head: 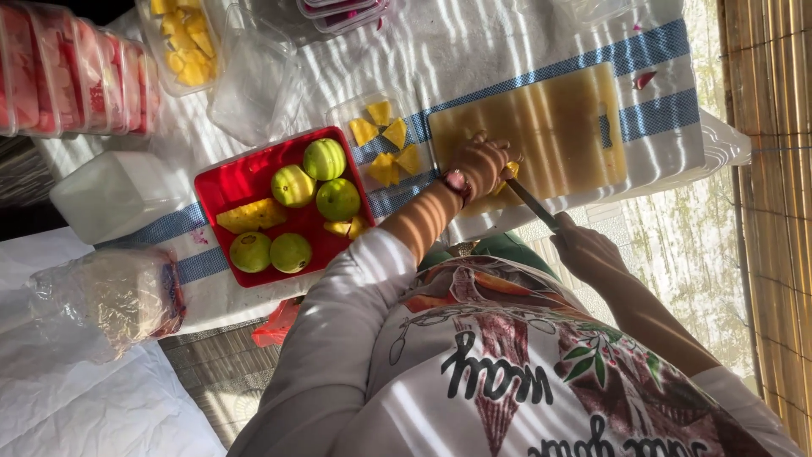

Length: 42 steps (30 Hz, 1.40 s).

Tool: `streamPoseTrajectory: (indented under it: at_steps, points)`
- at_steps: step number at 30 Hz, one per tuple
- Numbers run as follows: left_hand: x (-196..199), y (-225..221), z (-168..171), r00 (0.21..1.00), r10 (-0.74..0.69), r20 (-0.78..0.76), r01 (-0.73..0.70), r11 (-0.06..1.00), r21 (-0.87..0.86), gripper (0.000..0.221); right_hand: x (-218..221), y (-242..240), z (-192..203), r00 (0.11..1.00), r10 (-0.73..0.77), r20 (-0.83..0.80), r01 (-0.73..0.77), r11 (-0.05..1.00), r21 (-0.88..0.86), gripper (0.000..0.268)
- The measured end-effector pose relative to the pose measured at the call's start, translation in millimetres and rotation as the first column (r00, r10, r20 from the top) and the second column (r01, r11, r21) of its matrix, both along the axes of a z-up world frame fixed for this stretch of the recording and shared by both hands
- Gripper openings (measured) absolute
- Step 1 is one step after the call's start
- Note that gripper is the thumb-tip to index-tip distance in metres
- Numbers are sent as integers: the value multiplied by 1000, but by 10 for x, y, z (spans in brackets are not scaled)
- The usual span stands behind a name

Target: Cutting fruit into pieces and packing them into plastic containers for sale or storage.

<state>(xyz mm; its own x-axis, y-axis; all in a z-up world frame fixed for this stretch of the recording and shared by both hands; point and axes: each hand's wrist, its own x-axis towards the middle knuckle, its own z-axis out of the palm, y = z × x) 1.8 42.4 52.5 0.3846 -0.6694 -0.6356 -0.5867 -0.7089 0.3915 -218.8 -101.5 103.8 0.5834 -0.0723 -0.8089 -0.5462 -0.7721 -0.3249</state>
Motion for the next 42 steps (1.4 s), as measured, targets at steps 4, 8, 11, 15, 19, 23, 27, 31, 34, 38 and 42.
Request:
streamPoseTrajectory:
  at_steps: [4,8,11,15,19,23,27,31,34,38,42]
  points:
    - [200,-195,-271,1000,-21,-16,22,994,105,38,-43,6,69,999,40,-19,-42,990,-133,22]
    - [210,-404,-811,936,-345,72,341,938,58,34,-49,-29,256,997,67,-47,-79,942,-325,24]
    - [-109,-504,-1839,921,-331,204,328,943,50,48,-274,-152,200,998,43,-40,-53,948,-313,25]
    - [419,50,-51,860,378,-344,-450,879,-158,34,-693,-365,-53,1000,-16,-24,9,962,-271,28]
    - [923,673,802,758,622,-200,-610,783,122,21,-788,-342,141,949,-81,305,149,967,-207,26]
    - [1082,1521,-353,856,134,499,-255,950,182,56,-884,-368,-80,921,-67,385,163,961,-223,16]
    - [470,1022,407,799,302,519,-406,909,95,61,-686,-298,47,927,-73,367,175,951,-253,24]
    - [-67,514,839,778,628,22,-612,750,253,90,-517,-264,56,893,-205,400,298,937,-183,23]
    - [-223,254,575,566,785,-250,-699,619,358,86,-442,-223,122,892,-274,360,354,918,-179,24]
    - [-308,157,82,593,772,-230,-730,636,253,76,-473,-203,115,896,-269,353,349,918,-186,27]
    - [-295,367,631,408,833,-374,-777,532,336,46,-644,-207,-9,904,-242,352,319,930,-181,25]
